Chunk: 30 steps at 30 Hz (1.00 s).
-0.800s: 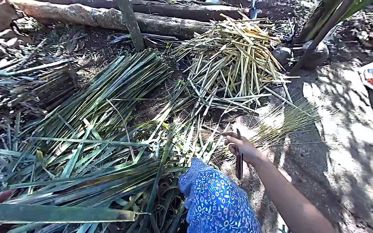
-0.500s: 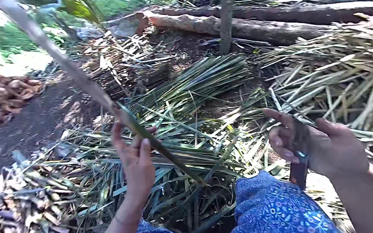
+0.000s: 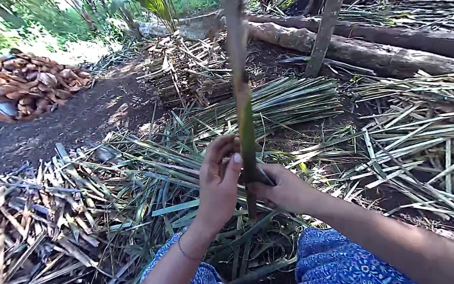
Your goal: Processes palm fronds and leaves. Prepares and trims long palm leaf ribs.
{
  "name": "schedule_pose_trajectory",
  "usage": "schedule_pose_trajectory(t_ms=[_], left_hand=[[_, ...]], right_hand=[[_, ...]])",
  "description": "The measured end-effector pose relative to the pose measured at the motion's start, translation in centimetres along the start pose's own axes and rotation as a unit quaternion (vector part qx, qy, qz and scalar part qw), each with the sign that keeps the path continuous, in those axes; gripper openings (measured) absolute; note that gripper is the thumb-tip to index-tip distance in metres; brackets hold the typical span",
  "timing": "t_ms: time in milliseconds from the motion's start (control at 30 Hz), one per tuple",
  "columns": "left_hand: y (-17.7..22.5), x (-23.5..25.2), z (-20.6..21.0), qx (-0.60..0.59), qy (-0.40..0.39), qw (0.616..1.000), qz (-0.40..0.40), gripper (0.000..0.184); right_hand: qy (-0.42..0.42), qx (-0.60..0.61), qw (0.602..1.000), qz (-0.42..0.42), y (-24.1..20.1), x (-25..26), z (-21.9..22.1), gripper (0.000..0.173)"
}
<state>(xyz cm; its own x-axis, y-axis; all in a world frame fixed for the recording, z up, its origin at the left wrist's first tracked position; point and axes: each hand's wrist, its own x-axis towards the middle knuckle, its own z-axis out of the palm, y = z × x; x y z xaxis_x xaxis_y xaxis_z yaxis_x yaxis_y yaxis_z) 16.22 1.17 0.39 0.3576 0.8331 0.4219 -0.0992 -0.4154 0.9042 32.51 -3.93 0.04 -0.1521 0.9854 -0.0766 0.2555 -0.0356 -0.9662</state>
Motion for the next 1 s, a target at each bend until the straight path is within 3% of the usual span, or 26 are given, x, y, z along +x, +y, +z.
schedule_pose_trajectory(t_ms=[67, 133, 200, 267, 367, 433, 500, 633, 800, 900, 1000], left_hand=[[-1.5, -0.9, -0.2, 0.023, -0.072, 0.996, -0.04, 0.037], [-3.1, -2.1, 0.0, 0.049, -0.141, 0.986, -0.074, 0.035], [-3.7, -3.0, 0.6, 0.066, -0.163, 0.981, -0.084, 0.033], [-3.5, -3.3, 1.1, 0.051, -0.143, 0.985, -0.084, 0.031], [-3.0, -3.0, 1.0, -0.009, -0.103, 0.989, -0.107, 0.029], [-2.6, -2.6, 0.6, -0.048, -0.086, 0.987, -0.13, 0.026], [-2.2, -2.4, 0.5, -0.074, -0.081, 0.981, -0.159, 0.023], [-1.8, -2.3, 0.7, -0.121, -0.082, 0.97, -0.195, 0.023], [-1.1, -2.4, 1.0, -0.164, -0.078, 0.959, -0.218, 0.025], [-0.9, -2.4, 1.3, -0.179, -0.055, 0.954, -0.233, 0.026], [-0.9, -2.4, 1.4, -0.195, -0.041, 0.95, -0.239, 0.026]], right_hand=[[0.053, 0.065, 0.996, -0.014, -0.3, -0.1, -0.4, 0.009], [0.098, 0.11, 0.988, -0.039, -0.5, -0.2, -1.0, 0.015], [0.129, 0.13, 0.982, -0.054, -0.6, -0.2, -1.4, 0.02], [0.108, 0.156, 0.98, -0.057, -0.3, -0.3, -1.9, 0.023], [-0.067, 0.221, 0.973, -0.001, 0.4, -1.3, -3.6, 0.03], [-0.159, 0.246, 0.955, 0.056, 0.9, -2.3, -4.5, 0.045], [-0.19, 0.256, 0.943, 0.097, 1.8, -3.3, -5.2, 0.058], [-0.127, 0.248, 0.952, 0.131, 3.1, -4.5, -5.7, 0.055], [-0.106, 0.23, 0.957, 0.143, 5.1, -6.3, -3.9, 0.029], [-0.051, 0.256, 0.963, 0.073, 3.0, -6.4, -6.2, 0.039], [-0.056, 0.26, 0.961, 0.077, 0.9, -6.9, -9.1, 0.051]])
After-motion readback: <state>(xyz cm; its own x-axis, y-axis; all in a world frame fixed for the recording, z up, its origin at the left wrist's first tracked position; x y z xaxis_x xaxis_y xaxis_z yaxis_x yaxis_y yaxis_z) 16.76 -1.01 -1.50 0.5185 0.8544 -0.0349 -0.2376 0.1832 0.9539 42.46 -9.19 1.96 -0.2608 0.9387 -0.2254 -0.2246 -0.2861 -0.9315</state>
